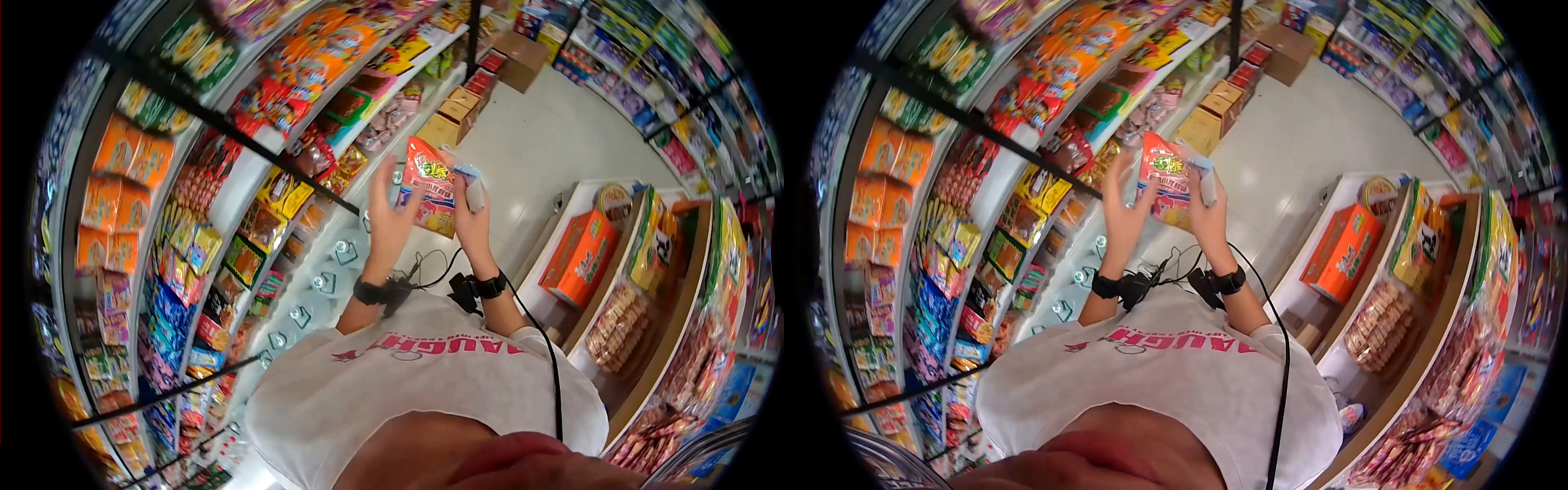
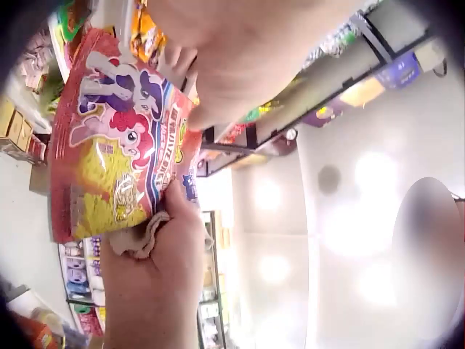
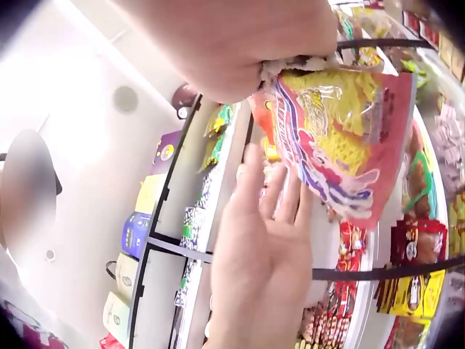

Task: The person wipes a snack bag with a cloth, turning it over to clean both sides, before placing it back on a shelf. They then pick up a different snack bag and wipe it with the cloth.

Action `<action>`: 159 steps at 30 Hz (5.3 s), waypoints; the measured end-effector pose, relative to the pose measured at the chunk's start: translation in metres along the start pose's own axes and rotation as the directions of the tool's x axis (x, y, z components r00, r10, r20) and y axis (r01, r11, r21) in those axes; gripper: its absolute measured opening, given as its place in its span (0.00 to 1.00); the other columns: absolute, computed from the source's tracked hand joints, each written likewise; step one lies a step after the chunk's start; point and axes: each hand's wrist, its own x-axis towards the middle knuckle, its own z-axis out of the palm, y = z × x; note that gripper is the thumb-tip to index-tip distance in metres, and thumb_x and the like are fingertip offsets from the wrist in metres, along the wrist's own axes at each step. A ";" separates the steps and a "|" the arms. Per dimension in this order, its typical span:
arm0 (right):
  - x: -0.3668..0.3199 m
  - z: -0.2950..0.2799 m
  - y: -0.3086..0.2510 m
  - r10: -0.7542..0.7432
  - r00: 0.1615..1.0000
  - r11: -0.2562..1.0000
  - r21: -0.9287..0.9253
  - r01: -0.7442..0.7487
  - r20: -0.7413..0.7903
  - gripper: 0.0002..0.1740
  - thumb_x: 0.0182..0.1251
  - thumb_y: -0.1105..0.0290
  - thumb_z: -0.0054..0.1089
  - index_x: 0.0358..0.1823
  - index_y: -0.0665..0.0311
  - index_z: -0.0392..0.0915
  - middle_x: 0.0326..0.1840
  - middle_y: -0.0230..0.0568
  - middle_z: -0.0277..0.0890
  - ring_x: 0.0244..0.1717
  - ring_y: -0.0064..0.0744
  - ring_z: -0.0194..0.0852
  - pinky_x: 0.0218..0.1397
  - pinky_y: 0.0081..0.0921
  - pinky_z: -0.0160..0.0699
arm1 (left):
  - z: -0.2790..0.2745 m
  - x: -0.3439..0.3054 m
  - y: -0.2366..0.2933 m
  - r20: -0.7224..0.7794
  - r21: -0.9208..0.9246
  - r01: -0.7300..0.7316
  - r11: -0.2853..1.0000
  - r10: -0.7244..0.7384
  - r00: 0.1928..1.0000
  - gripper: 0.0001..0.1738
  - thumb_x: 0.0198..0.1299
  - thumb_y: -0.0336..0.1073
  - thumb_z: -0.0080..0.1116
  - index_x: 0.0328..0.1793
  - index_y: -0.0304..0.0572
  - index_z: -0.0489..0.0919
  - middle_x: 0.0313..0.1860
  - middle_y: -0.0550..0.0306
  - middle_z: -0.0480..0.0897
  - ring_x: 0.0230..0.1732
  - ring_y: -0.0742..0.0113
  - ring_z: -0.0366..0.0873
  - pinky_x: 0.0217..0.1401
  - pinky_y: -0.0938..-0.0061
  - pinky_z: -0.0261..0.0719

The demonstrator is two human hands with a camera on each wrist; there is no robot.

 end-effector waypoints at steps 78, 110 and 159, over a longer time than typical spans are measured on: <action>-0.076 -0.221 -0.087 -0.301 0.347 0.954 -0.280 0.109 -0.888 0.19 0.73 0.62 0.63 0.55 0.70 0.77 0.46 0.37 0.82 0.44 0.22 0.77 0.49 0.24 0.76 | 0.262 0.025 0.107 0.919 -0.374 0.466 0.802 0.254 0.301 0.21 0.71 0.37 0.60 0.64 0.31 0.74 0.49 0.59 0.84 0.44 0.79 0.80 0.45 0.81 0.76; -0.015 -0.304 -0.087 -0.129 -0.278 0.992 -0.120 -0.048 -0.952 0.27 0.73 0.49 0.59 0.60 0.63 0.76 0.42 0.25 0.78 0.40 0.15 0.73 0.42 0.16 0.72 | 0.526 0.068 0.123 0.824 0.131 0.866 0.483 0.433 -0.366 0.19 0.69 0.38 0.62 0.60 0.32 0.76 0.52 0.56 0.83 0.47 0.73 0.82 0.53 0.71 0.80; -0.208 -0.417 -0.240 -0.700 -0.246 0.714 -0.661 -0.230 -0.671 0.27 0.74 0.67 0.55 0.71 0.68 0.66 0.71 0.49 0.66 0.76 0.44 0.58 0.80 0.39 0.49 | 0.530 -0.088 0.370 0.691 -0.481 0.403 0.779 0.620 -0.371 0.27 0.76 0.41 0.49 0.75 0.32 0.66 0.62 0.44 0.78 0.57 0.59 0.82 0.53 0.71 0.82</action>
